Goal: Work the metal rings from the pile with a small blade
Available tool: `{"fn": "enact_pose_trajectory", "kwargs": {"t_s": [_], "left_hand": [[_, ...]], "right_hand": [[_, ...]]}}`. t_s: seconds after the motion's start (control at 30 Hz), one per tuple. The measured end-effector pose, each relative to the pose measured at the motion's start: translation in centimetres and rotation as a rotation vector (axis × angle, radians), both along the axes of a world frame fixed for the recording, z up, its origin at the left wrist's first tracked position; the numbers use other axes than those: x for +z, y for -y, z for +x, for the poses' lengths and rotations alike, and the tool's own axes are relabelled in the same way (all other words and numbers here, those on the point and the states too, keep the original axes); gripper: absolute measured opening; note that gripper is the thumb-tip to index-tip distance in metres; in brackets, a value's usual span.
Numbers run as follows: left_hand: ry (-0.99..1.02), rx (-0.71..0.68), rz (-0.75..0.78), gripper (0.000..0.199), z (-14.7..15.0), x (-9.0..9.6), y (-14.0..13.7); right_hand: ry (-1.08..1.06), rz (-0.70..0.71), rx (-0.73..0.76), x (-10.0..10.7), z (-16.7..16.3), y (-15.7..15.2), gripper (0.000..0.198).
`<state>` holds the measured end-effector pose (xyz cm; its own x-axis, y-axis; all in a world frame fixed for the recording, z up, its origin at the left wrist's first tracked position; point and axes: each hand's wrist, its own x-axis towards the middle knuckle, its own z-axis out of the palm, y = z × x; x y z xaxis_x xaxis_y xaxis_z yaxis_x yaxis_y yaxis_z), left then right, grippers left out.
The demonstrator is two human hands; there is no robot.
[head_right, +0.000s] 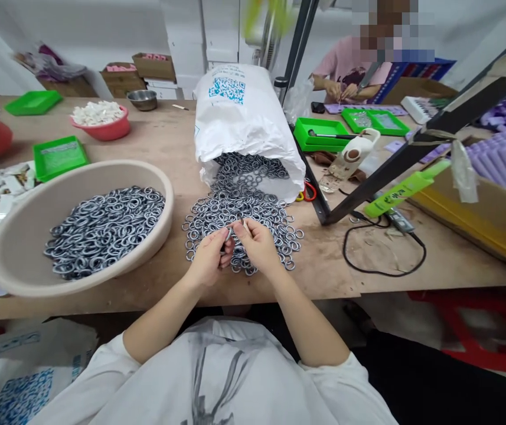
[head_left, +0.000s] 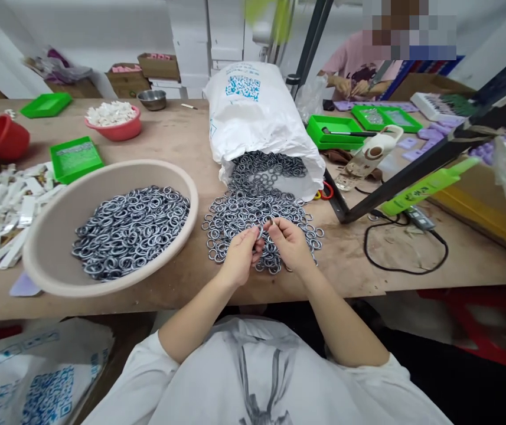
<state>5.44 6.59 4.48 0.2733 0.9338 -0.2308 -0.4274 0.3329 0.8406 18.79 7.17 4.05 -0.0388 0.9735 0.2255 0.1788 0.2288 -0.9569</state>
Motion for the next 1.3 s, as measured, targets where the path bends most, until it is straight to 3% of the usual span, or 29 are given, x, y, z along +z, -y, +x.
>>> {"fn": "enact_pose_trajectory", "kwargs": {"t_s": [0.2,0.4,0.47,0.6,0.7,0.8,1.0,1.17,1.3], "left_hand": [[0.040,0.033,-0.040,0.048,0.2,0.3,0.1],[0.034,0.013,-0.044,0.050,0.4,0.6,0.4],[0.021,-0.044,-0.030,0.051,0.4,0.5,0.8],[0.035,-0.176,-0.021,0.050,-0.3,-0.1,1.9],[0.046,-0.103,-0.062,0.045,-1.5,-0.9,1.9],[0.037,-0.052,-0.089,0.039,-2.8,-1.7,1.5],[0.059,0.009,-0.139,0.039,-4.2,-2.0,1.1],[0.070,0.054,-0.175,0.043,-4.5,-1.9,0.3],[0.041,0.027,-0.106,0.045,-3.2,-2.2,-0.3]], "right_hand": [[0.551,0.204,-0.042,1.0,0.3,2.2,0.046],[0.647,0.211,-0.051,1.0,0.0,2.5,0.048],[0.602,0.151,-0.103,0.4,0.9,1.6,0.049],[0.542,-0.012,-0.350,-1.4,3.7,-1.3,0.053],[0.684,-0.081,-0.315,-2.3,4.0,-3.7,0.046],[0.879,-0.094,-0.244,-2.4,2.4,-6.3,0.031],[1.164,-0.173,-0.164,-2.1,-0.4,-10.2,0.024],[1.023,-0.144,-0.220,-1.4,1.7,-9.3,0.020],[0.611,-0.145,-0.125,-1.1,2.6,-5.6,0.029]]}}
